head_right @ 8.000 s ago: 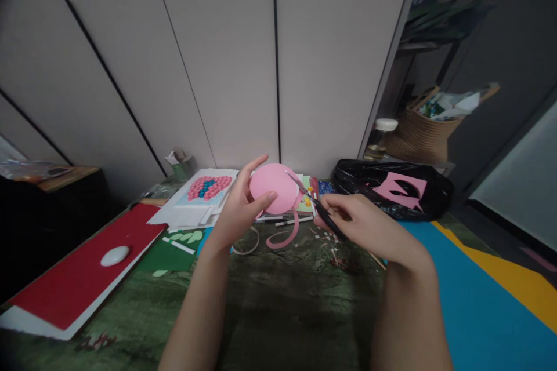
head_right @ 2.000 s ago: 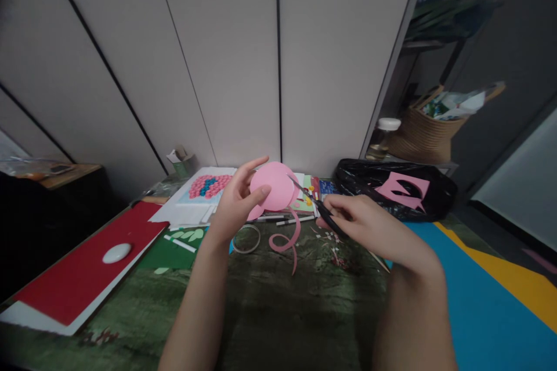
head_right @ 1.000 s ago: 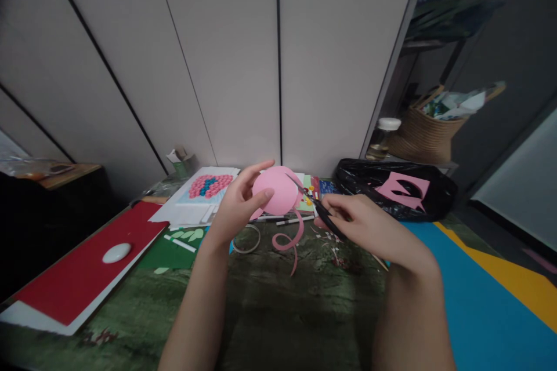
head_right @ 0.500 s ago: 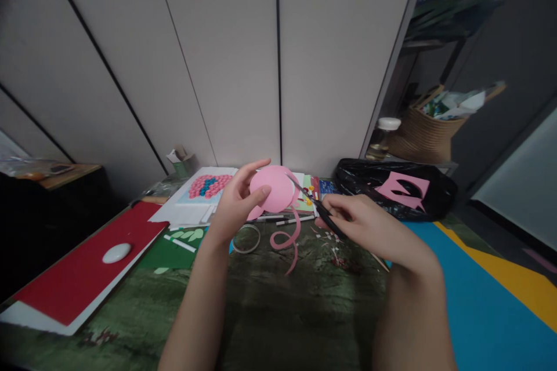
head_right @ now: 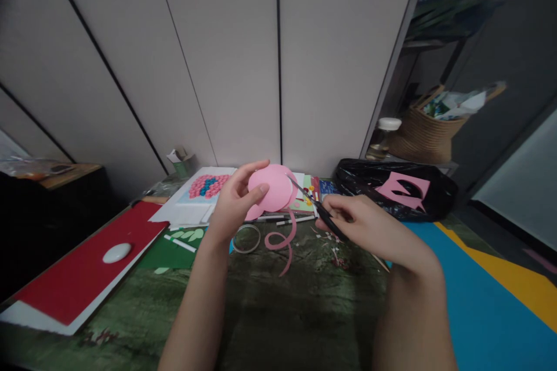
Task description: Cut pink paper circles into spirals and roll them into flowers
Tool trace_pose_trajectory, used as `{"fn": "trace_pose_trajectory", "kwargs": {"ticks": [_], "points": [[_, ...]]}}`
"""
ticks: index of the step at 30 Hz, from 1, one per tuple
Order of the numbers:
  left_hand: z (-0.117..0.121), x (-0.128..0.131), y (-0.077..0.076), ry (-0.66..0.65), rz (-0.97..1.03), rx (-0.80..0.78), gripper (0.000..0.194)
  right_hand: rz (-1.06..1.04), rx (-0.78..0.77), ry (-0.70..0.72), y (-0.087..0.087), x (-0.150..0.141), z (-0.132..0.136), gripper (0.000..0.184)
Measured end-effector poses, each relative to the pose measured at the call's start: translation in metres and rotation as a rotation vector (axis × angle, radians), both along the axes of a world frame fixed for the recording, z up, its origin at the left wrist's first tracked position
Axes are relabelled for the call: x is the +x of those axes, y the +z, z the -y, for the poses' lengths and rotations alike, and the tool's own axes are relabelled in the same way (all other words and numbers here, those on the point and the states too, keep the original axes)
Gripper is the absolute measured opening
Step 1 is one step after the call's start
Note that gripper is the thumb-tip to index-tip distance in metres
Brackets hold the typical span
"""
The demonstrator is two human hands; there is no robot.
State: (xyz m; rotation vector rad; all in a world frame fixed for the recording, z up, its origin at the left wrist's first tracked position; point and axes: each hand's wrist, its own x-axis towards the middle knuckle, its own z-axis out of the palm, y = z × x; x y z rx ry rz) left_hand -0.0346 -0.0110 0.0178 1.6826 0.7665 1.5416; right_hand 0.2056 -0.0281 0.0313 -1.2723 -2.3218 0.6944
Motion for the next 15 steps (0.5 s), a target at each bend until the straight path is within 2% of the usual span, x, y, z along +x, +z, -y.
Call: {"fn": "trace_pose_trajectory", "kwargs": {"ticks": [15], "points": [[0.0024,-0.0027,0.0022,-0.084,-0.096,0.014,0.036,0.044,-0.007,-0.025,0.0012,-0.0009,0.0022,0.023]]}}
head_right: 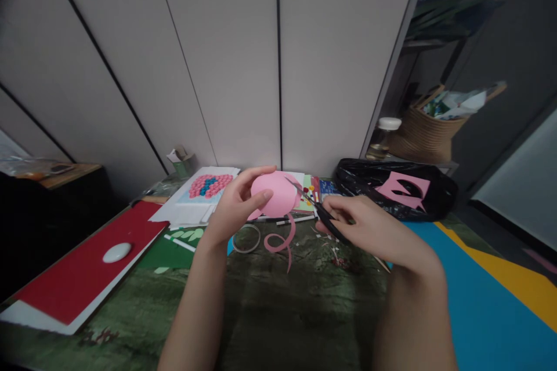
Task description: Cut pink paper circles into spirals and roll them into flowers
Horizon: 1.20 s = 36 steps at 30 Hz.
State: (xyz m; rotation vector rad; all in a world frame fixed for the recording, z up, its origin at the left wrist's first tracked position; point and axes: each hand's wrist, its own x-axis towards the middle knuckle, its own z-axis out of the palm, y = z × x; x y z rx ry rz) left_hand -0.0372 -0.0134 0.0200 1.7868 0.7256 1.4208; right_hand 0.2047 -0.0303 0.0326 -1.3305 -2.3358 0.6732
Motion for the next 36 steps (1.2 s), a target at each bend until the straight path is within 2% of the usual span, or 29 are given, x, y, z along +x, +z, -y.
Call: {"fn": "trace_pose_trajectory", "kwargs": {"ticks": [7,17,32,36], "points": [[0.0018,-0.0010,0.0039,0.026,-0.001,-0.025,0.041,-0.030,-0.023,0.039,-0.0006,0.0023,-0.0013,0.025],[0.0015,-0.0022,0.0023,0.049,0.032,-0.037,0.041,0.029,0.031,0.061,-0.0029,0.0057,-0.0031,0.028],[-0.0008,-0.0026,0.0023,0.126,0.067,-0.034,0.038,-0.047,-0.051,0.068,-0.0019,0.0033,-0.0020,0.025],[-0.0018,-0.0016,0.0012,0.108,0.089,-0.042,0.036,-0.063,-0.050,0.045,-0.0036,-0.0001,-0.0021,0.023]]}}
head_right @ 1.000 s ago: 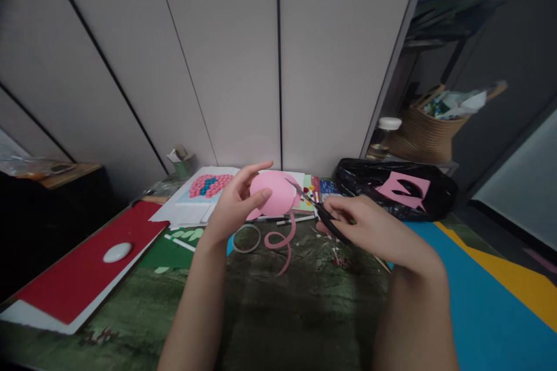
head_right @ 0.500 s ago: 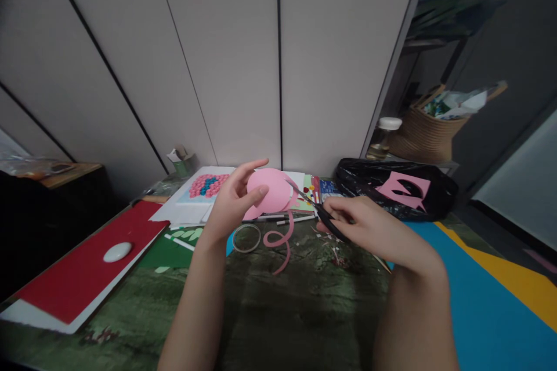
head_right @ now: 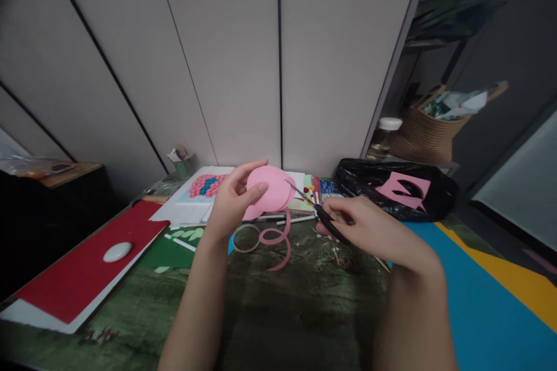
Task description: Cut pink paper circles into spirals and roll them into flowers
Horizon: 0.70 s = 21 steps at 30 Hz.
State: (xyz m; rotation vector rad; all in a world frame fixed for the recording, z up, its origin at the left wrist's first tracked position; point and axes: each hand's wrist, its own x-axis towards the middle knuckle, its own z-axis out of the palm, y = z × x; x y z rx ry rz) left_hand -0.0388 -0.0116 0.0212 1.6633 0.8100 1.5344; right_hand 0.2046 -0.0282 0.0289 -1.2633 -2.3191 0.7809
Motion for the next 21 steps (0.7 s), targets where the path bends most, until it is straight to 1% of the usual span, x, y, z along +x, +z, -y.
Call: {"fn": "trace_pose_trajectory", "kwargs": {"ticks": [6,14,21], "points": [[0.0020,0.0006,0.0009,-0.036,-0.035,-0.030,0.037,0.097,0.056,-0.012,0.0031,-0.0043,0.0003,0.020],[0.0048,-0.0011,0.0045,-0.042,-0.104,-0.040,0.037,0.117,0.079,-0.006,0.0038,-0.0051,0.0009,0.022],[0.0044,-0.0013,0.0034,-0.034,-0.101,0.007,0.037,0.093,0.090,0.015,0.0029,-0.0029,-0.0005,0.024]]}}
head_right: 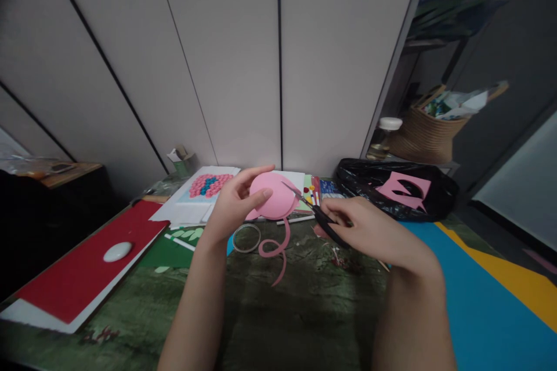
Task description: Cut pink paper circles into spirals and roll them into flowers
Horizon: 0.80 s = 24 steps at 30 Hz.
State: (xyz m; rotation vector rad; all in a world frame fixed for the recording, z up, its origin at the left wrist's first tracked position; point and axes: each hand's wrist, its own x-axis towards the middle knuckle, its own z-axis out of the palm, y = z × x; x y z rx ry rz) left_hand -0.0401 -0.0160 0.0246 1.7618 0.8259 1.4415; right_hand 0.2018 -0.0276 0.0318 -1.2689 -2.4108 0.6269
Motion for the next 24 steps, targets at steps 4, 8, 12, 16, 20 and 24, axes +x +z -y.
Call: {"fn": "trace_pose_trajectory", "kwargs": {"ticks": [4,8,12,16,20,24], "points": [[0.0004,0.0004,-0.0006,0.000,0.012,-0.010,0.038,0.009,-0.007,-0.010,-0.0002,0.0004,0.0002,0.023],[0.0006,0.0007,-0.0007,0.007,0.016,-0.024,0.038,0.024,-0.008,-0.002,-0.0012,0.0010,-0.0001,0.025],[0.0004,0.0008,-0.0004,0.011,0.033,-0.020,0.038,0.031,0.006,0.012,-0.0021,0.0023,-0.0013,0.027],[0.0006,0.0004,0.0001,0.018,0.031,-0.026,0.038,0.013,0.019,0.037,-0.0027,0.0035,-0.0018,0.027],[0.0008,0.0002,0.0003,0.030,0.029,-0.021,0.036,-0.002,0.019,0.042,-0.0024,0.0032,-0.0009,0.024],[-0.0001,0.0006,-0.0005,0.036,0.052,-0.015,0.035,-0.005,0.019,0.036,-0.0024,0.0029,-0.0012,0.026]]}}
